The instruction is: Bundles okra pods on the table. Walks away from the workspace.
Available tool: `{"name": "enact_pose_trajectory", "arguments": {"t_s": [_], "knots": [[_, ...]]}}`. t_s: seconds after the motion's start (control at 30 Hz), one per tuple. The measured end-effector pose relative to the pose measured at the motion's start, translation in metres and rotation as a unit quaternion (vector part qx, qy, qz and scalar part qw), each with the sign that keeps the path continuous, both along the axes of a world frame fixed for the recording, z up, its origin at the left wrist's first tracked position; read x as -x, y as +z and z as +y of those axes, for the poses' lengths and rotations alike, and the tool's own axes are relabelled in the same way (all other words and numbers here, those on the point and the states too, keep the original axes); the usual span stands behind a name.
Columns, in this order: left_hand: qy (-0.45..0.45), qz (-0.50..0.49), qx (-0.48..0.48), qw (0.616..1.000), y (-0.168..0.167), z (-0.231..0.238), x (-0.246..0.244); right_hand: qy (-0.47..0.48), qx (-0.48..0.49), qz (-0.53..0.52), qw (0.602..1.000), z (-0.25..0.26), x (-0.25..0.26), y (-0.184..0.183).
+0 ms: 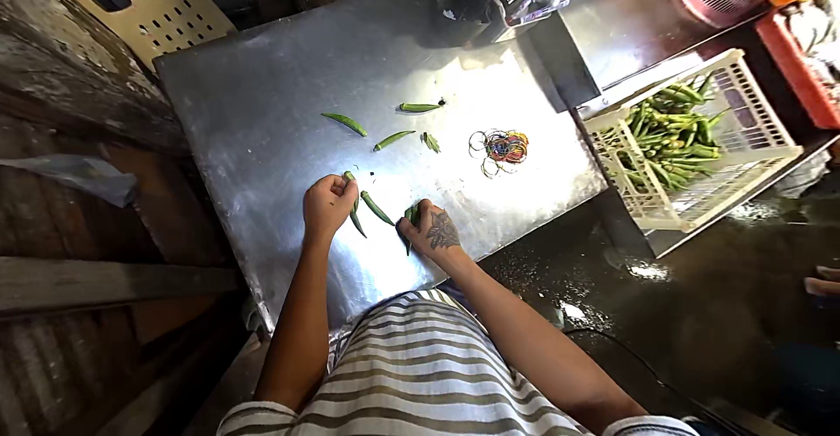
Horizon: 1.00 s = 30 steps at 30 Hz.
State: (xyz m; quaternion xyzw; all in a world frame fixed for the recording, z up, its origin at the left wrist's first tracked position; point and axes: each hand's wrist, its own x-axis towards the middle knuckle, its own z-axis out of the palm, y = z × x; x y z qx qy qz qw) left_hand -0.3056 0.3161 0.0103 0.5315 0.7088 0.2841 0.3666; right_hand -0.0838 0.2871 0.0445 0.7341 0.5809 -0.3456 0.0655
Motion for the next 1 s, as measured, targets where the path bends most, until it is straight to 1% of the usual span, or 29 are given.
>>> {"name": "enact_pose_trajectory", "arguments": {"t_s": [0.03, 0.07, 0.1, 0.13, 0.17, 0.2, 0.23, 0.27, 0.3, 0.33, 0.37, 0.43, 0.47, 0.53, 0.6, 0.67, 0.73, 0.8, 0.87, 0.93, 1.0], "knots": [[0.007, -0.089, -0.020, 0.996, -0.003, -0.001, 0.004, -0.012, -0.003, 0.019, 1.000, 0.002, -0.003, 0.000], [0.011, -0.199, -0.033, 0.979, -0.006, -0.002, 0.009, -0.021, -0.007, 0.033, 0.999, 0.004, -0.006, 0.000], [0.014, -0.321, -0.037, 0.946, -0.007, -0.004, 0.012, -0.020, -0.013, 0.039, 0.999, 0.005, -0.009, -0.001], [0.018, -0.431, -0.030, 0.902, -0.007, -0.005, 0.014, -0.009, -0.018, 0.035, 0.999, 0.006, -0.012, -0.003], [0.020, -0.516, -0.019, 0.856, -0.007, -0.007, 0.017, 0.004, -0.012, 0.030, 0.999, 0.008, -0.015, -0.004], [0.020, -0.574, -0.006, 0.818, -0.005, -0.009, 0.020, 0.016, 0.001, 0.027, 1.000, 0.011, -0.018, -0.005], [0.019, -0.611, 0.011, 0.791, -0.004, -0.010, 0.022, 0.024, 0.012, 0.023, 0.999, 0.016, -0.020, -0.004], [0.022, -0.631, 0.032, 0.775, -0.001, -0.010, 0.023, 0.026, 0.008, 0.019, 0.999, 0.022, -0.022, -0.002], [0.025, -0.631, 0.053, 0.773, 0.001, -0.009, 0.024, 0.025, -0.011, 0.018, 0.999, 0.029, -0.025, 0.000], [0.028, -0.614, 0.070, 0.786, 0.003, -0.009, 0.023, 0.024, -0.045, 0.022, 0.998, 0.037, -0.028, 0.001], [0.023, -0.581, 0.079, 0.810, 0.004, -0.008, 0.022, 0.027, -0.095, 0.027, 0.995, 0.045, -0.032, -0.001], [0.004, -0.488, 0.086, 0.868, 0.003, -0.004, 0.020, 0.048, -0.202, 0.052, 0.977, 0.066, -0.035, -0.007], [-0.011, -0.436, 0.079, 0.896, 0.002, 0.001, 0.018, 0.065, -0.232, 0.062, 0.969, 0.078, -0.033, -0.009], [-0.050, -0.316, 0.055, 0.946, 0.003, 0.021, 0.016, 0.119, -0.256, 0.051, 0.958, 0.103, -0.024, -0.011], [-0.091, -0.196, 0.027, 0.976, 0.012, 0.049, 0.015, 0.184, -0.276, 0.018, 0.943, 0.122, -0.010, -0.019], [-0.118, -0.107, -0.015, 0.987, 0.026, 0.076, 0.013, 0.249, -0.282, -0.036, 0.926, 0.133, 0.003, -0.030], [-0.123, -0.058, -0.058, 0.989, 0.038, 0.097, 0.011, 0.283, -0.306, -0.064, 0.907, 0.139, 0.009, -0.040], [-0.108, -0.042, -0.095, 0.989, 0.046, 0.106, 0.009, 0.264, -0.335, -0.057, 0.903, 0.148, 0.007, -0.040], [-0.086, -0.058, -0.126, 0.987, 0.048, 0.103, 0.009, 0.210, -0.355, -0.049, 0.910, 0.162, 0.000, -0.031], [-0.072, -0.088, -0.123, 0.986, 0.041, 0.089, 0.008, 0.176, -0.339, -0.055, 0.923, 0.179, -0.011, -0.022], [-0.077, -0.080, -0.089, 0.990, 0.032, 0.070, 0.008, 0.173, -0.289, -0.074, 0.939, 0.196, -0.020, -0.014]]}}
